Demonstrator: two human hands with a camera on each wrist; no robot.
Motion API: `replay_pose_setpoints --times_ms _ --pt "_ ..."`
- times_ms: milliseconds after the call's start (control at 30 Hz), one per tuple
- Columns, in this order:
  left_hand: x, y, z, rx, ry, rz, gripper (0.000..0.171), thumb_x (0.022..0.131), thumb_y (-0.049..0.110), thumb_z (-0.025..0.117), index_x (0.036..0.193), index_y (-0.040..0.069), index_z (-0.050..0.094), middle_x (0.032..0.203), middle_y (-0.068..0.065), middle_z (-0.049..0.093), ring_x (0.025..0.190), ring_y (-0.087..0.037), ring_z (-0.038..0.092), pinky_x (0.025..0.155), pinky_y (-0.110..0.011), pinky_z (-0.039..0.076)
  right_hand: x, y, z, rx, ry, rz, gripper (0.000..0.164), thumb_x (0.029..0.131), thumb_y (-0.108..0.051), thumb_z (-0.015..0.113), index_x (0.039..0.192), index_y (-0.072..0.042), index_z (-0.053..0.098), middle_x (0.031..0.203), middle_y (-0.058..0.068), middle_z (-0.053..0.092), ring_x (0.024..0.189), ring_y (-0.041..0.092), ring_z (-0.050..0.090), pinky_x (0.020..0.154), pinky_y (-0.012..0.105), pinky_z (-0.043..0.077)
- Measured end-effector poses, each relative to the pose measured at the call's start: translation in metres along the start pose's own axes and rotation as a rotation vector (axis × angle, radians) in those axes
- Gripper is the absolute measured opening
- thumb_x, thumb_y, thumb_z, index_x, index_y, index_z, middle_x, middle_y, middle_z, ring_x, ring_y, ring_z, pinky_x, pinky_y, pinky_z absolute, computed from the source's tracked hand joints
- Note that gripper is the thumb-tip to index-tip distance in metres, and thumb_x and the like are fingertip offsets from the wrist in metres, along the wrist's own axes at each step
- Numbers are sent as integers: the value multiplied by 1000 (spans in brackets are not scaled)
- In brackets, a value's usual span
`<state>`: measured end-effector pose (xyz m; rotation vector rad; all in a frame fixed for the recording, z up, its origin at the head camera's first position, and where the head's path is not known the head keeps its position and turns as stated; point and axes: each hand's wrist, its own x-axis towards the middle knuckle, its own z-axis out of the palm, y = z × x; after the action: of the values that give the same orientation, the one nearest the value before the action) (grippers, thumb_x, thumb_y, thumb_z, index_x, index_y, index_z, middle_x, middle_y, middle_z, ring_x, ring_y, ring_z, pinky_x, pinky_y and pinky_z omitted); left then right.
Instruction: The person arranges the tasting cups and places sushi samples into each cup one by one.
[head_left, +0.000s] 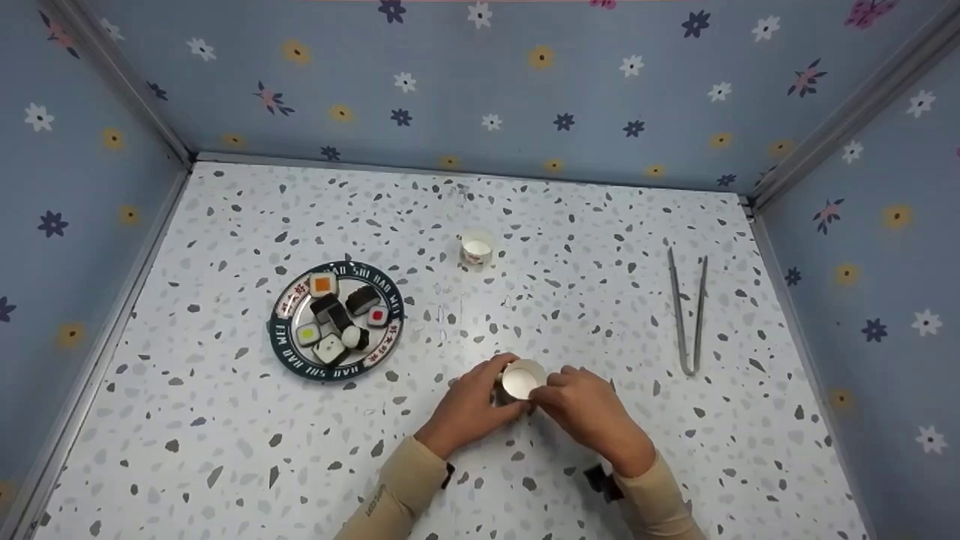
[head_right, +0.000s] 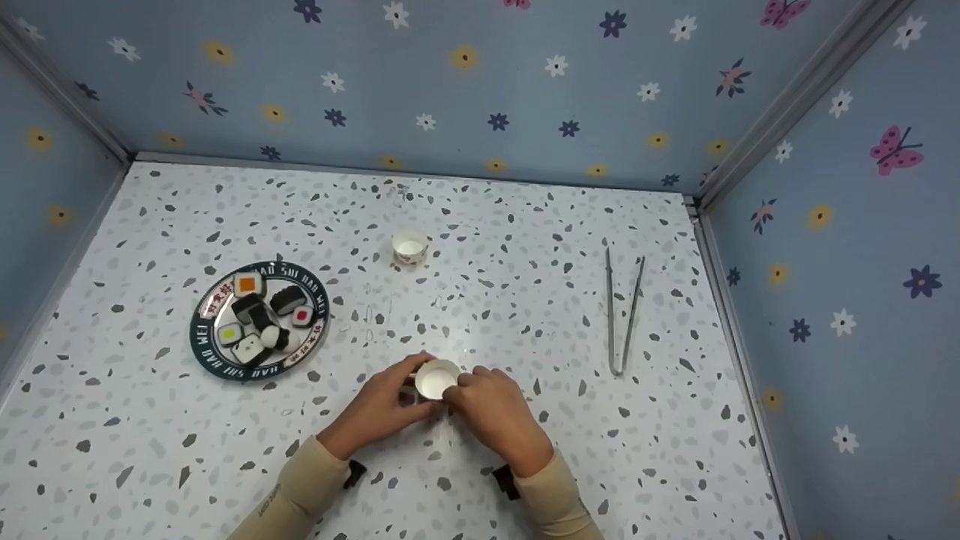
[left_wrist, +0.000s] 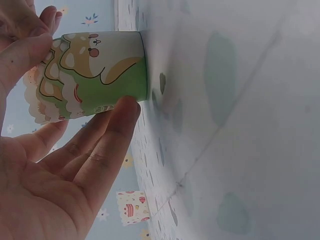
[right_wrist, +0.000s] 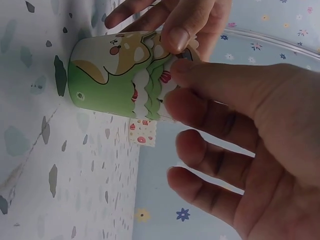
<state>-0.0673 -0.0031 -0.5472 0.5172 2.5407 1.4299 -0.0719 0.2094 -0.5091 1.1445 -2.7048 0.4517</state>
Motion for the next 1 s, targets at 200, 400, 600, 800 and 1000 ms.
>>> replay_pose_setpoints --times_ms 200,400,600,800,1000 --pt "0 1 1 8 9 -5 66 88 39 76 143 14 51 127 -4 62 108 -17 60 91 -42 49 0 1 0 15 50 -12 12 78 -12 85 78 -21 78 67 -7 59 60 15 50 52 28 44" --pt "0 1 1 15 7 -20 66 89 41 75 144 14 50 128 -2 61 107 -15 59 92 -42 49 -1 -1 -2 24 57 29 9 77 -13 86 79 -18 78 71 -8 65 62 14 50 54 28 47" --pt "-1 2 1 17 8 -26 68 89 44 75 144 15 50 128 -4 61 108 -17 60 93 -42 49 -4 -3 -5 -2 42 47 9 78 -14 86 83 -16 78 75 -7 66 63 13 50 53 27 45" --pt "-1 2 1 19 9 -27 68 87 39 77 145 15 50 129 -7 62 112 -21 60 94 -43 49 -4 -6 -11 4 32 51 9 80 -12 83 87 -17 79 75 -8 65 64 13 48 53 25 43" --pt "-1 2 0 26 8 -28 68 88 38 76 146 15 48 130 -8 61 116 -22 59 96 -44 48 -1 -5 -22 35 97 27 9 81 -10 81 88 -16 79 76 -9 66 65 12 48 54 25 43"
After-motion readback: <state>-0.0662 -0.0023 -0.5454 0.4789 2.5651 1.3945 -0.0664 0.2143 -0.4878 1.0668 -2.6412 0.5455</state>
